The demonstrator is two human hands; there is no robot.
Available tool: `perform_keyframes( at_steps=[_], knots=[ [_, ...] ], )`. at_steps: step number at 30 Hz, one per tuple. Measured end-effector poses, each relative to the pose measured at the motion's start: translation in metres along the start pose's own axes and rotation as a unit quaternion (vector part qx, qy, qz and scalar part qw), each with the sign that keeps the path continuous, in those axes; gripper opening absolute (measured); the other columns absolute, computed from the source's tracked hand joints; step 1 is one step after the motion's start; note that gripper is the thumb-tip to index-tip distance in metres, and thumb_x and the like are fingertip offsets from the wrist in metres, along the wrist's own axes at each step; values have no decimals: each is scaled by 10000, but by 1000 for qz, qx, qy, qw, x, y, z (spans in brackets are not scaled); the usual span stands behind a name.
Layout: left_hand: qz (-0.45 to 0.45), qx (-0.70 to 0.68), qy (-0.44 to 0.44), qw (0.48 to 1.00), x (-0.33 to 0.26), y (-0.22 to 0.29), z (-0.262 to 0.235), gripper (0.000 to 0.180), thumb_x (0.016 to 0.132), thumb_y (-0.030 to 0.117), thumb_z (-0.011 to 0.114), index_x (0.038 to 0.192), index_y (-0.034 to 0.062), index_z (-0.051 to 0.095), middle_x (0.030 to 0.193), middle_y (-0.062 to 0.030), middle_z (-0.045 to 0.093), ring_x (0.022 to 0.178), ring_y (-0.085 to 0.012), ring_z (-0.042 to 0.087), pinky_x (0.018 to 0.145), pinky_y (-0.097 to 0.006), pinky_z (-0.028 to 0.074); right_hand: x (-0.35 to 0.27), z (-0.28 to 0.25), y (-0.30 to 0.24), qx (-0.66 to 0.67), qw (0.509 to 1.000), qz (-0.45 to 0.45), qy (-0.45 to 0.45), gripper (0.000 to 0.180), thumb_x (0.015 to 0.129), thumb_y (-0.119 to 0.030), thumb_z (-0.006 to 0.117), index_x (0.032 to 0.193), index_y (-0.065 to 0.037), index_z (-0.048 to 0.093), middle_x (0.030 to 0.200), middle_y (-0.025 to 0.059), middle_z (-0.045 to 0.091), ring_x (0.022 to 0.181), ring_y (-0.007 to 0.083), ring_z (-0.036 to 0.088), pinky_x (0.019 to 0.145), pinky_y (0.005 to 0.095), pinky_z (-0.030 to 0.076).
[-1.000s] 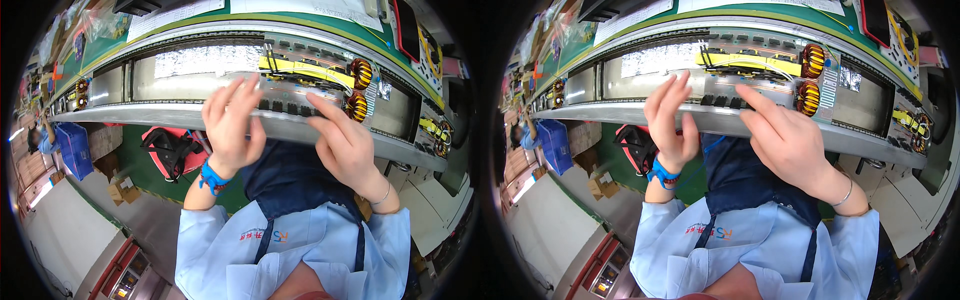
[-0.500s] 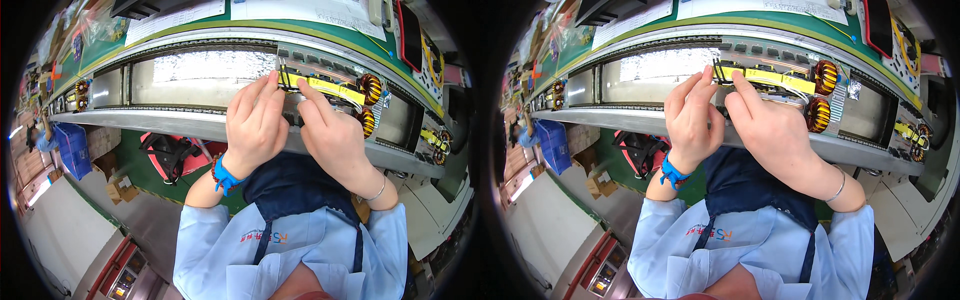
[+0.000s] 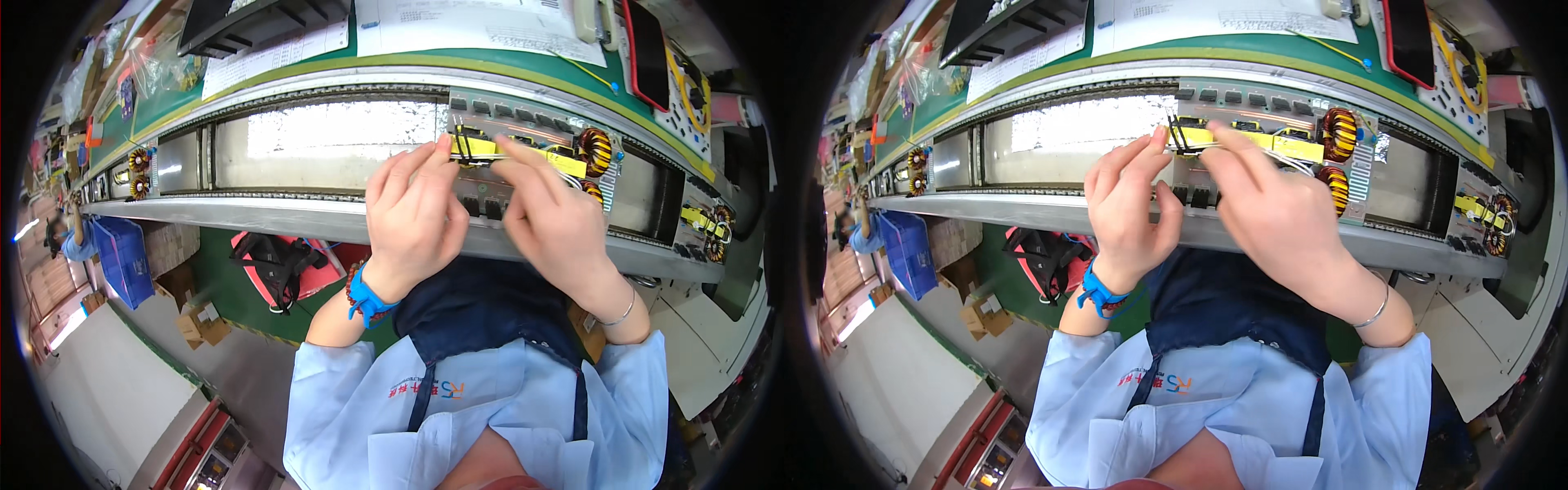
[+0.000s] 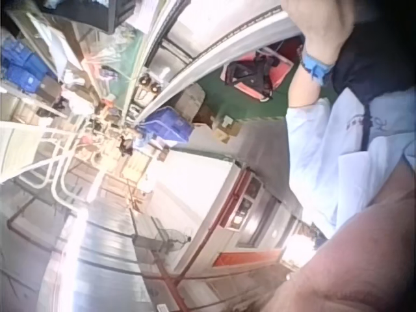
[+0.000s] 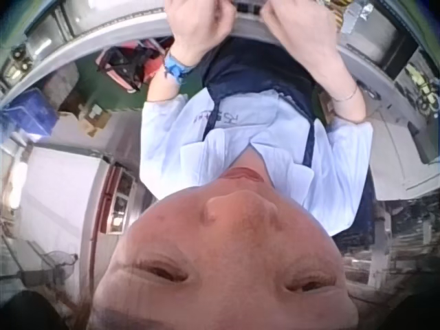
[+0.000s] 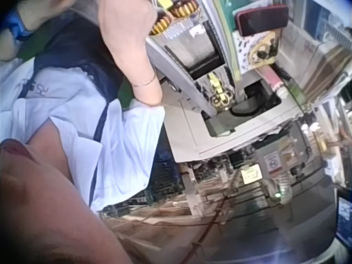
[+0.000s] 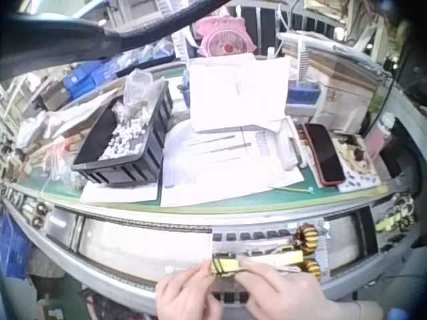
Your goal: The person assembles small electronic components onto a circuit board fixture. They pick up black rectangular parts from a tray and place them into slots on the board, then connect yellow wires to terminals. The process is repeated for multiple units along the assembly line.
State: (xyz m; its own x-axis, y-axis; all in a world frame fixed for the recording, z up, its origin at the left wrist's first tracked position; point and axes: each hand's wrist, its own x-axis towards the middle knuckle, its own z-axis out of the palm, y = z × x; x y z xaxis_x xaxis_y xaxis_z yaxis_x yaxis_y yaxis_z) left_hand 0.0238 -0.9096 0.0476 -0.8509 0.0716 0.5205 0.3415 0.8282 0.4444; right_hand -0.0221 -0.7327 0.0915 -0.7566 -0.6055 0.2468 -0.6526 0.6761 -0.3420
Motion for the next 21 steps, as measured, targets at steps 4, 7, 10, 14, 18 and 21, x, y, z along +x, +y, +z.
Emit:
perform_keyframes(
  at_steps=[4,7,10,14,18,21],
  knots=[
    [22,-55,9,998,8,11,2,378,649,-49,582,1016,38,611,1173,-105,649,1062,-284,599,923,-386,410,-15,-10,19,-54,999,1,-2,389,720,-33,629,1107,-64,636,1160,35,625,562,149,612,525,274,498],
    [56,-73,-44,995,13,26,11,376,656,-17,601,1027,46,599,1173,-95,649,1073,-277,595,946,-383,394,-21,-13,20,-71,997,4,-14,318,739,-37,621,1054,-41,661,1135,41,633,596,152,628,538,275,506],
    [58,-46,-43,996,12,30,21,374,646,-7,618,1015,53,596,1170,-84,651,994,-255,594,876,-358,403,-25,-8,23,-62,998,-13,20,278,757,-45,622,1029,-19,671,1077,34,654,590,135,632,527,251,506],
    [50,-13,-42,998,13,40,25,374,633,-12,620,999,64,594,1168,-58,654,865,-227,567,776,-337,396,-27,-13,29,-59,998,-10,2,294,741,-46,633,1031,-15,672,1072,45,656,541,124,614,495,244,498],
    [58,18,-46,997,13,47,30,339,663,116,638,997,74,594,1187,-51,634,823,-200,526,754,-329,398,-33,-21,34,-38,999,9,-22,318,716,10,641,1032,-18,670,1083,53,654,602,170,635,525,274,515],
    [58,11,-52,997,9,31,31,331,654,109,637,982,79,597,1178,-41,643,792,-192,523,728,-321,388,-27,-9,27,-31,999,27,-23,323,704,33,647,1021,-19,673,1082,47,657,623,187,644,538,285,521]
  ],
)
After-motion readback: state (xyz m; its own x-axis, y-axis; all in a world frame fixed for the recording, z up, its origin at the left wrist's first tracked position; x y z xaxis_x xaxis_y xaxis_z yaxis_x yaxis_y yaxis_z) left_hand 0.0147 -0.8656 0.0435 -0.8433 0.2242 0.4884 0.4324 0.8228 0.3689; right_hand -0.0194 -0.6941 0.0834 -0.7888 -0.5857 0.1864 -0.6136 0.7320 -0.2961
